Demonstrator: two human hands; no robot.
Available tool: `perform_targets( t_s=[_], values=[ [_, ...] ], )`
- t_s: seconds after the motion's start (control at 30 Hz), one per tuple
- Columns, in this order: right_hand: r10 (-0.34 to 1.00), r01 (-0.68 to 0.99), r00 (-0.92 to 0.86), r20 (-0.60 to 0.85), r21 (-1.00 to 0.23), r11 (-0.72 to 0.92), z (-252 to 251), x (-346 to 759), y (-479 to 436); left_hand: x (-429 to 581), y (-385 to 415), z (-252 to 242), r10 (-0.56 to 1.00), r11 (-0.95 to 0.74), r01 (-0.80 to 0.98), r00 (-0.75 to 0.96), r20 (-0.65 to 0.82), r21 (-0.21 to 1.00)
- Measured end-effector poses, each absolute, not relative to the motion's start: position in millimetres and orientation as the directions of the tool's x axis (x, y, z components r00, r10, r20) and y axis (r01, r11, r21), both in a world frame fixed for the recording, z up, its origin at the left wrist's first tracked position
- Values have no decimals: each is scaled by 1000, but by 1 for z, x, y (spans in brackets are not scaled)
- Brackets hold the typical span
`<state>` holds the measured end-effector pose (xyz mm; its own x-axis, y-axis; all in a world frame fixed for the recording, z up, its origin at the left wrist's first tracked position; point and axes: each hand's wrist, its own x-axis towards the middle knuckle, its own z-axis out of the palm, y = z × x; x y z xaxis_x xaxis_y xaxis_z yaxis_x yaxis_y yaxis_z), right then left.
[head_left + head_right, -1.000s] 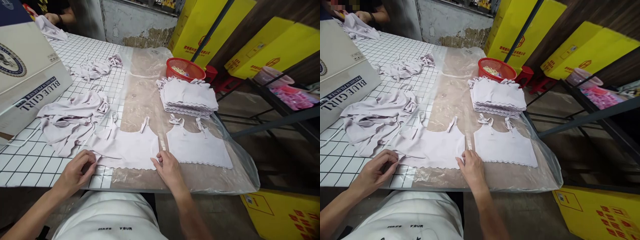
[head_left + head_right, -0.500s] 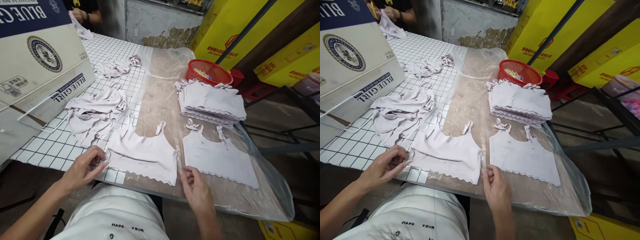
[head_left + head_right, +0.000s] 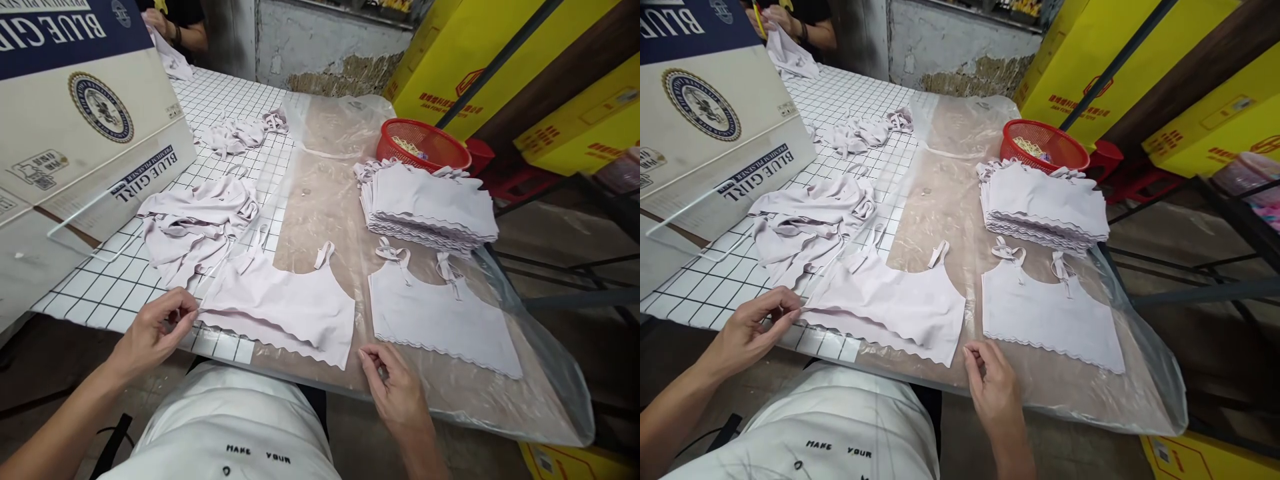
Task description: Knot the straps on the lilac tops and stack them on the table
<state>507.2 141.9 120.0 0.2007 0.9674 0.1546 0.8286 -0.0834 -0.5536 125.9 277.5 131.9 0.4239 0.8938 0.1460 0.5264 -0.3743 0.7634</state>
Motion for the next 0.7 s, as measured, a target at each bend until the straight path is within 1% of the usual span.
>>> perform_targets(
  t_s=[0.07,0.1,0.13,0.2,0.27,0.33,0.37,0.43,0.53,0.6,0.67,0.7],
  values=[
    [971,840,168,168,-541,-52,124,509,141,121,278,131,899,-337,569,431,77,750],
    [969,849,145,199,-528,-19,125,508,142,121,279,129,903,-338,590,424,75,733],
    [964,862,111,243,-506,28,126,506,144,124,280,128,906,-356,610,410,102,708],
    [948,887,-5,318,-436,151,127,500,147,133,283,124,885,-448,631,414,214,634],
    [943,899,-121,309,-369,236,127,494,149,142,286,120,813,-577,621,494,307,530],
    [957,910,-160,244,-339,239,127,493,147,144,288,117,752,-658,609,557,352,444],
    [966,916,-157,207,-336,221,127,494,145,143,288,116,745,-667,617,560,364,417],
    [977,923,-137,166,-335,187,129,500,139,137,290,114,764,-644,659,519,384,390],
    [979,931,-115,167,-326,165,139,510,142,138,296,116,760,-639,682,489,428,356],
    [973,943,-110,201,-290,166,148,515,160,156,302,120,703,-705,620,550,450,343],
    [963,958,-124,242,-225,179,155,516,191,189,307,124,589,-808,478,675,444,344],
    [958,963,-142,250,-188,192,157,516,211,209,310,125,505,-858,381,748,431,345]
  ],
)
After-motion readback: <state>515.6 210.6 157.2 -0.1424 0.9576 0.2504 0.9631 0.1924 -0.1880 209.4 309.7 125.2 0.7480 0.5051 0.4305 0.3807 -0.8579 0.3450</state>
